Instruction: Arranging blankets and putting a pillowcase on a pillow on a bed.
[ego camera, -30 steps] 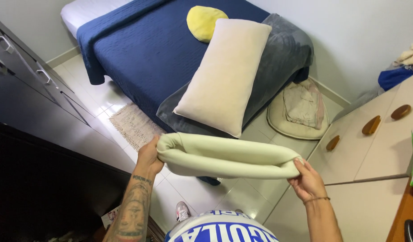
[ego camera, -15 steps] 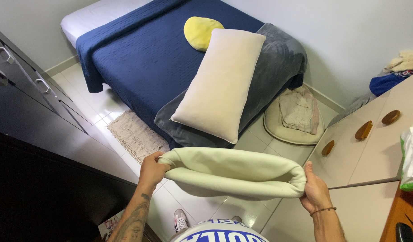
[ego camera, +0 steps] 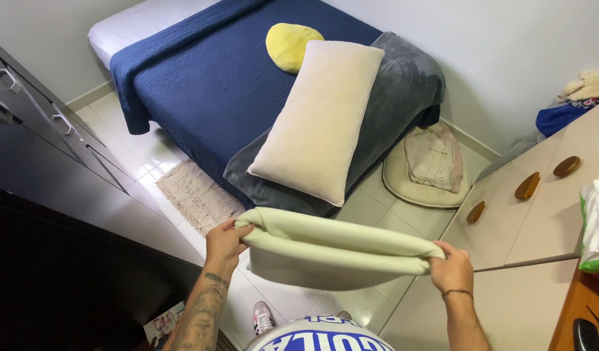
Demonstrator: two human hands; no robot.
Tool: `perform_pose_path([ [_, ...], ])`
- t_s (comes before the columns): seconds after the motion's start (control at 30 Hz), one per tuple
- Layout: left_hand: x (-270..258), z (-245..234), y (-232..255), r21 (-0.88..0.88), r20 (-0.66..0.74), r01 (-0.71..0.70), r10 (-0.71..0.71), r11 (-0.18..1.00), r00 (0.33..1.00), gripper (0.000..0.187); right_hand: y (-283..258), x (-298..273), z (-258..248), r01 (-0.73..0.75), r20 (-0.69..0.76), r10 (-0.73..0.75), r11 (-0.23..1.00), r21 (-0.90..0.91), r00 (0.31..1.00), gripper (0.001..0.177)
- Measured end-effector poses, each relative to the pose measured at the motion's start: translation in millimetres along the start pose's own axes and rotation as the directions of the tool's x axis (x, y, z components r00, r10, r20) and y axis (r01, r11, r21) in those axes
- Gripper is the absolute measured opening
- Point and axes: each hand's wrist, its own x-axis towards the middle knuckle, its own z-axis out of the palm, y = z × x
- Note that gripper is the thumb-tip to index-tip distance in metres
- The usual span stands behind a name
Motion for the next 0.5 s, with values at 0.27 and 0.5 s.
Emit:
perform_pose_path([
  [0.27,34,3,-6,-0.403,0.12,0.204,-0.169,0.892,0.978,0.035,51,51,34,-0.367,0.381,0.033,0.355,0.86,0.924,0.04],
  [0.5,31,9,5,-0.491,0.08,0.106,-0.076,0.865,0.994,0.024,54,35,58,-0.456,0.454,-0.045,-0.093,0.885,0.89,0.03],
])
